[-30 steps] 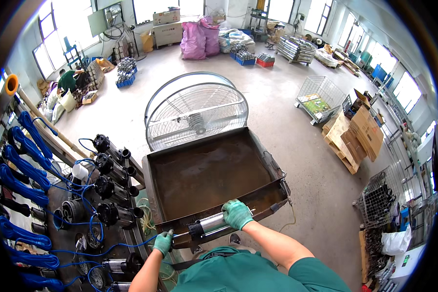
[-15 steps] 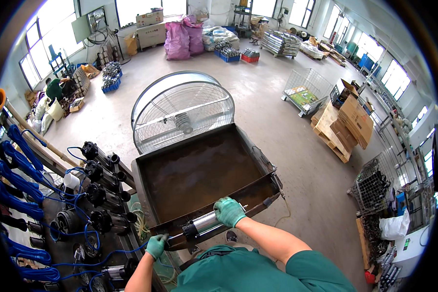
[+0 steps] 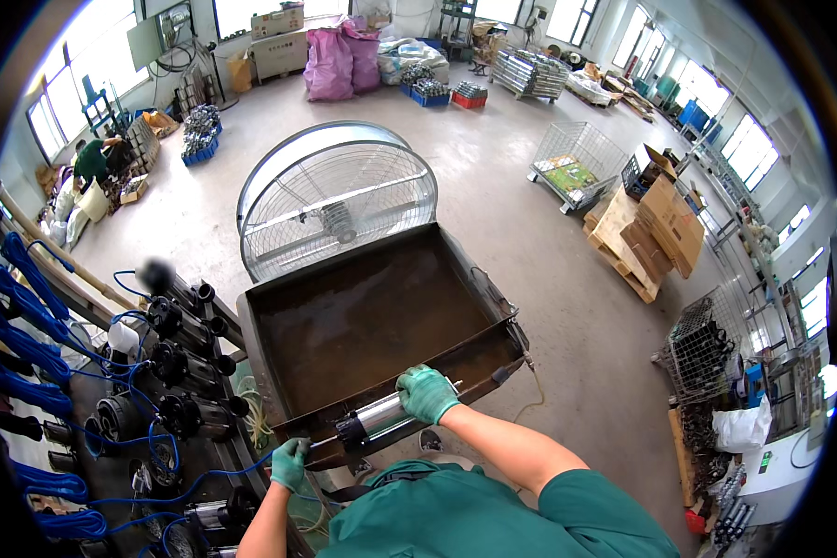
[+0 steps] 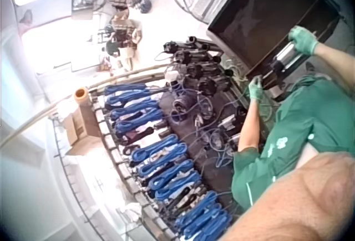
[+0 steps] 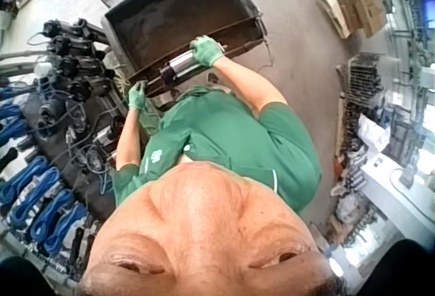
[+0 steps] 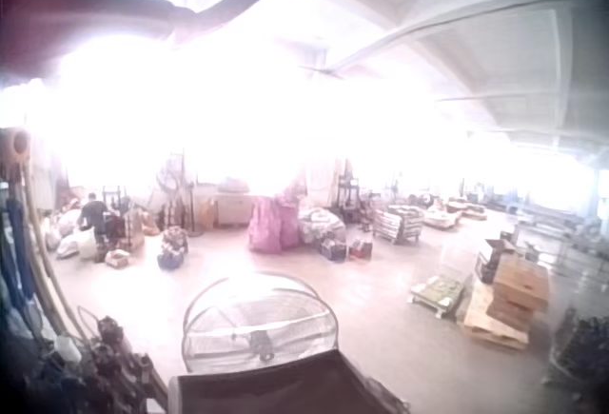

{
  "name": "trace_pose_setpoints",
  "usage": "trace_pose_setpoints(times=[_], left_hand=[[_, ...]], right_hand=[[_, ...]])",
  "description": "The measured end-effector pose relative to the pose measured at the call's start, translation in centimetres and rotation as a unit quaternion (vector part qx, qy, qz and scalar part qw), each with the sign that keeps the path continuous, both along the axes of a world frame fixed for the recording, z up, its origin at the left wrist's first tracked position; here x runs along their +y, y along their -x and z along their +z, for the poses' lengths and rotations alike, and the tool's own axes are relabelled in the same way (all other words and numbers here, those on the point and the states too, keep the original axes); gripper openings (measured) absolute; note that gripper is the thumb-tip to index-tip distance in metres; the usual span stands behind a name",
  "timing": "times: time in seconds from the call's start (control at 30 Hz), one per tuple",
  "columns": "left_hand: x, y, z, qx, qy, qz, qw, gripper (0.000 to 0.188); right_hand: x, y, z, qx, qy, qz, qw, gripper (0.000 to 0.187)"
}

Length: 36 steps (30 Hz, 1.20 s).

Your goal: The person repeatedly picks up cylindrical motors from a rack, connects a blue cable to each one, and submerges them into a water-filled metal tray to test their operation. The person handles the motors one at a time, connecting and disconnecting the cable while observing the motor's performance in the water.

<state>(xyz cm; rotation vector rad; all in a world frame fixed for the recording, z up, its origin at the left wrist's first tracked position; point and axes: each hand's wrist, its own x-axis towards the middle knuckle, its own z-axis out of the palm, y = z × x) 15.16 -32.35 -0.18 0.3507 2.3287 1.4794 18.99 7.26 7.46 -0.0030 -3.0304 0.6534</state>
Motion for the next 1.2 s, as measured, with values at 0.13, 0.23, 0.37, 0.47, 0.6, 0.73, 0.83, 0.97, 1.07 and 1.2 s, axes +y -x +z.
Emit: trace_pose_setpoints(times=[0.13,0.23,0.37,0.47,0.6,0.73,0.83,0.97,1.07,1.2], left_hand=[[0.9,1.3,-2.3,-0.362,-0.01,0.154,0.919,0.045],[0.8,1.0,-1.4,-0.316,0.02,0.132,0.939,0.033],[-0.4,-0.9,0.9,0.232,0.092,-0.115,0.961,0.043],[-1.0,0.3,0.5,0.271,0.139,-0.154,0.94,0.045],[-1.9,1.6,-3.5,-0.126,0.096,0.004,0.987,0.041],[0.0,2.2,-2.9,-0.434,-0.043,0.151,0.887,0.043],[-1.4,-1.1,-5.6,-0.042,-0.039,0.069,0.996,0.034],[-0.5,-1.5,0.3,0.145,0.01,-0.028,0.989,0.025],[-0.5,-0.7,-0.3,-0.089,0.07,0.029,0.993,0.024],[1.3,-1.2,1.1,-0.266,-0.072,0.141,0.951,0.027]], right_hand=[[-0.4,0.2,0.8,-0.009,0.006,0.0,1.0,0.012],[-0.1,-0.1,0.2,0.015,0.016,-0.01,1.0,0.011],[-0.3,-0.1,0.6,-0.014,0.005,-0.004,1.0,0.012],[-0.1,0.0,1.0,-0.025,-0.002,-0.007,1.0,0.013],[-0.1,0.3,0.1,0.005,0.004,0.004,1.0,0.011],[0.1,0.3,-0.1,0.033,0.021,-0.007,0.999,0.011],[0.1,0.8,-0.6,0.063,-0.019,0.029,0.997,0.011],[0.1,0.1,-1.7,0.08,0.031,0.001,0.996,0.011],[-0.3,0.3,-0.6,0.047,0.026,0.008,0.999,0.011],[-0.1,0.1,-0.4,0.047,0.026,0.012,0.998,0.011]])
